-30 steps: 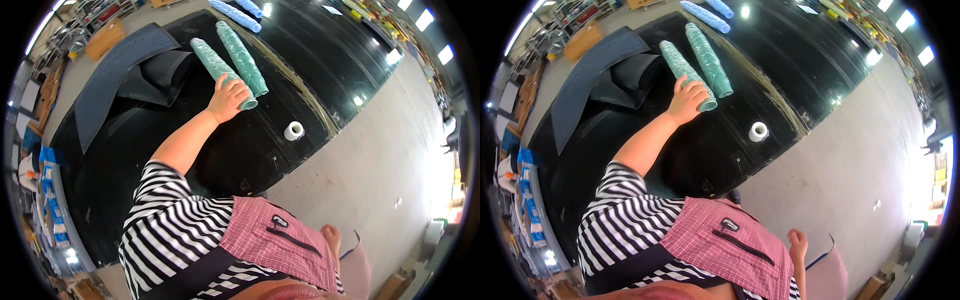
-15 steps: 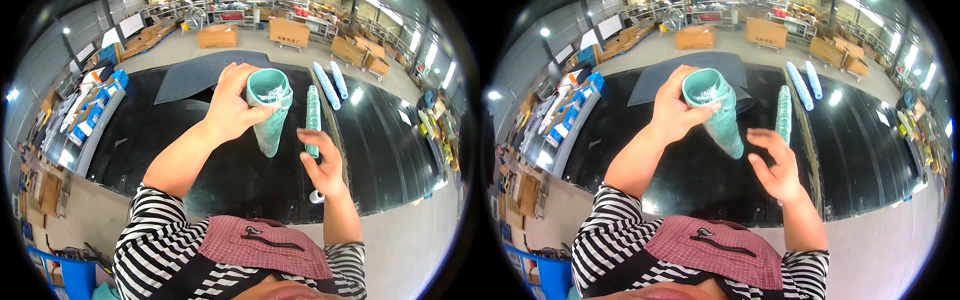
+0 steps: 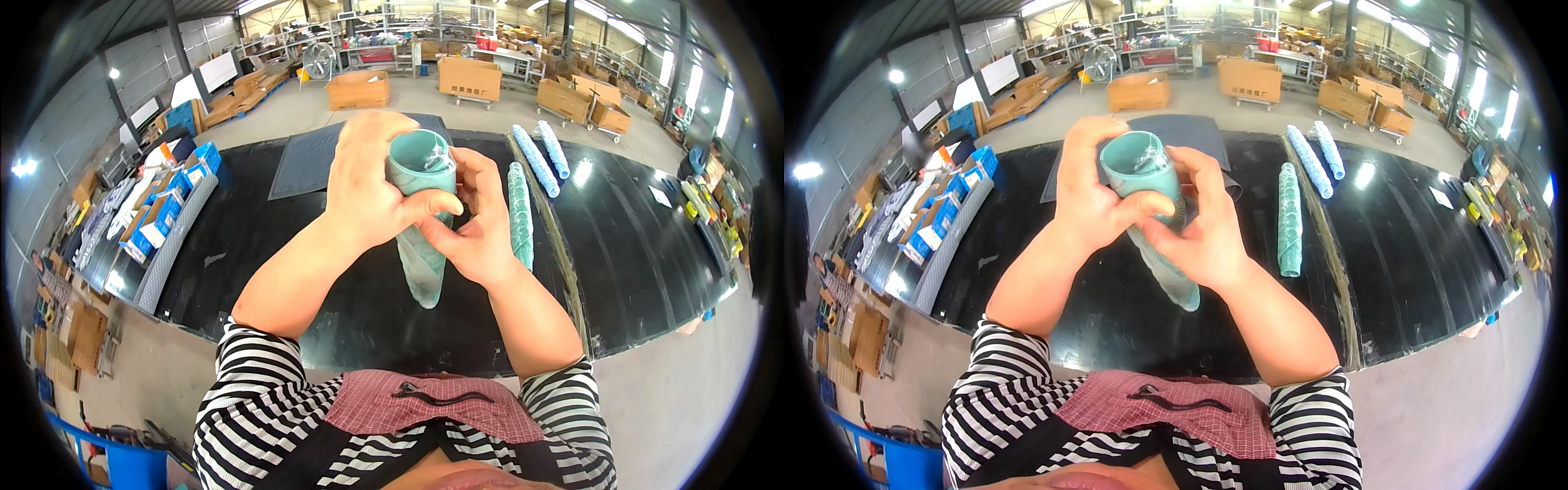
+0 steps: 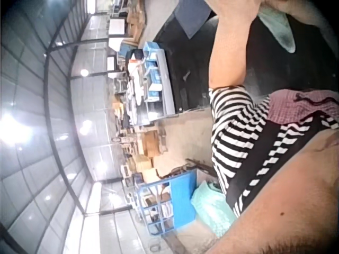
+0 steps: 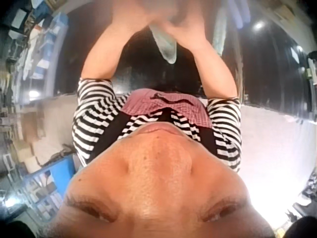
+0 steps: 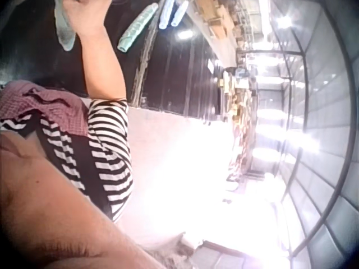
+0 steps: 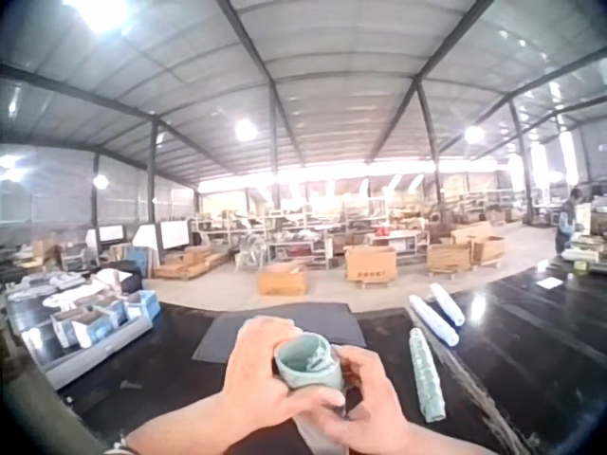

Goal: The person rolls a gray textured mat and secures it with tape. They then unwrap a green textured mat from plastic, roll it up, and secure it with tape. The person handles multiple mats and rolls of tape on a large black table.

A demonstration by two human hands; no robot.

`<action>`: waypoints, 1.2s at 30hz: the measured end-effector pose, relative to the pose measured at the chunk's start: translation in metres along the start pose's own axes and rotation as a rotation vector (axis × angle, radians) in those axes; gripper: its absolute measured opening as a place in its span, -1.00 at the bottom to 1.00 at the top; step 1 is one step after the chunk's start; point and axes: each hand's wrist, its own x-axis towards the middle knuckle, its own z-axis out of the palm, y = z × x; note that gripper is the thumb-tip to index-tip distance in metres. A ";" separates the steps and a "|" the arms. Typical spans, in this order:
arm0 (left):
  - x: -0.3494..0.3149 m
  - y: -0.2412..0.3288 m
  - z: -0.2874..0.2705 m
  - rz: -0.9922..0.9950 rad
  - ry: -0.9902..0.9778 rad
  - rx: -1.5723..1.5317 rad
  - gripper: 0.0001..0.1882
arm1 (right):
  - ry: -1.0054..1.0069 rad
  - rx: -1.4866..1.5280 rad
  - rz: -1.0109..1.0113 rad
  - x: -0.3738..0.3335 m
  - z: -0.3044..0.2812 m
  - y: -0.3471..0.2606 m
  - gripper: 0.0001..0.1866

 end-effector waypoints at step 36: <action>-0.007 -0.028 -0.025 -0.041 0.000 -0.569 -0.40 | -0.362 -0.280 -0.279 0.056 -0.009 -0.057 -0.42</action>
